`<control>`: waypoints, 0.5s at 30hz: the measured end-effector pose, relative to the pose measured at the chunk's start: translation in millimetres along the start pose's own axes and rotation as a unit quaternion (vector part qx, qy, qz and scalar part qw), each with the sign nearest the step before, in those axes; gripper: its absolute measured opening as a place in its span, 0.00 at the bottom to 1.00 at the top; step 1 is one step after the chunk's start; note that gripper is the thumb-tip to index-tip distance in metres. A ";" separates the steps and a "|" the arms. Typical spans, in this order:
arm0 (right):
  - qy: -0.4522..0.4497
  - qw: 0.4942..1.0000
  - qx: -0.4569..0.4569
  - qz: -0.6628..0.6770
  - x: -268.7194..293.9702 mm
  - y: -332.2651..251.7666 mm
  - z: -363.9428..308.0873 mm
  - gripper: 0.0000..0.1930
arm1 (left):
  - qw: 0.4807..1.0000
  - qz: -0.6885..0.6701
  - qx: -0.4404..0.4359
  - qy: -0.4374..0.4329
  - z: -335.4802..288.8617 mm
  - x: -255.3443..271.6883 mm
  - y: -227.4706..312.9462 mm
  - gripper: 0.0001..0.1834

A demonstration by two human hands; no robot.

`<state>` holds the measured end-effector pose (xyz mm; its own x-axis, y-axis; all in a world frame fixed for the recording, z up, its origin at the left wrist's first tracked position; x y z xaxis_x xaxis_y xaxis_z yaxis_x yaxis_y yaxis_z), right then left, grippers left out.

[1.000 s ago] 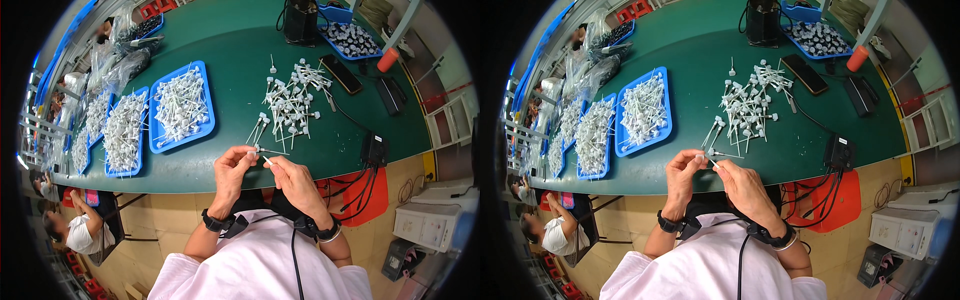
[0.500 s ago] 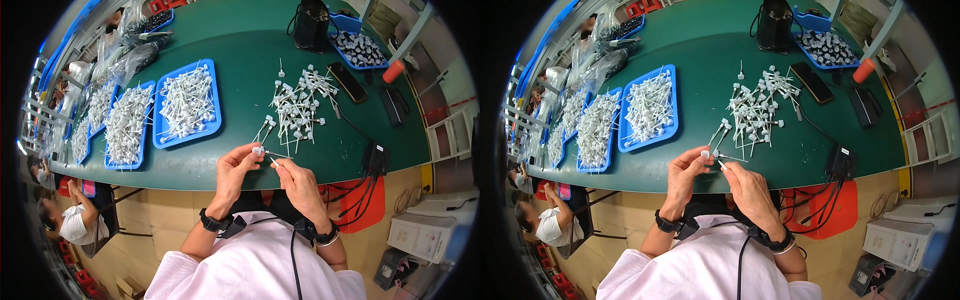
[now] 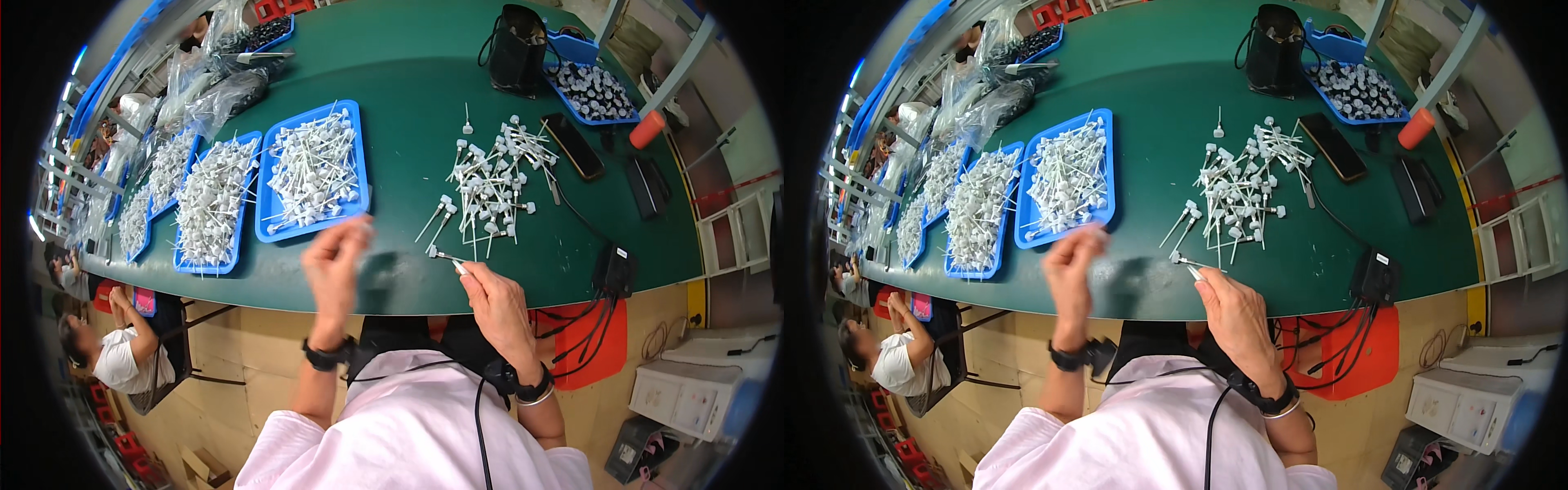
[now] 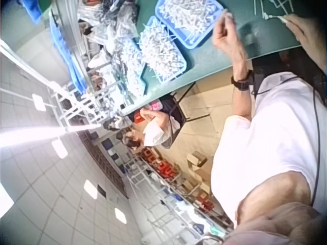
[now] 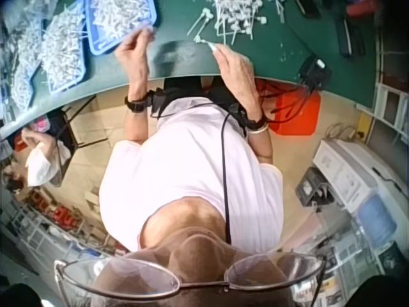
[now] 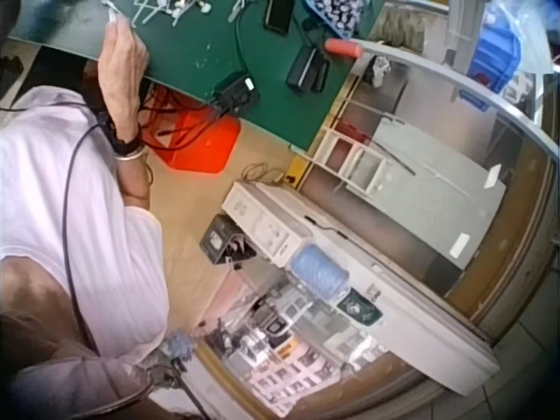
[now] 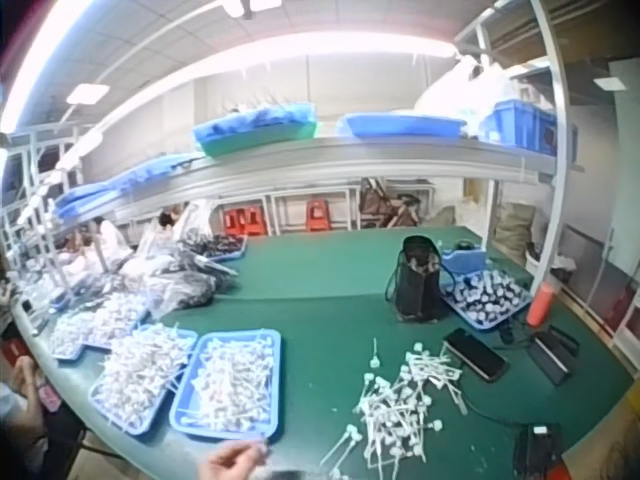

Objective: Assembling small white plastic components on a production line.

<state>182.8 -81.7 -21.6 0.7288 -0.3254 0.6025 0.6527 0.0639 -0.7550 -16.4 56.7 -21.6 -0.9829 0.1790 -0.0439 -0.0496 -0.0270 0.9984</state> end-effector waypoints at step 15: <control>-0.075 0.986 0.054 -0.140 -33.1 20.7 37.7 0.06 | 0.990 0.121 0.050 -0.043 -8.0 -15.8 -21.8 0.08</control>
<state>180.0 -34.0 -47.4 0.5338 -0.2018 0.8212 0.8451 0.0947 -0.5261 -1.2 46.6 -42.9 -0.9445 0.2630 0.1969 0.2085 0.0165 0.9779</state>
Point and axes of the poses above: each hand's wrist, its own z-axis towards the middle knuckle, its own x-axis out of the back of the hand, y = z × x, the point moved 6 cm from there along z, towards the middle knuckle, and after that the axes turned 7 degrees about x, right-handed, at the moved point
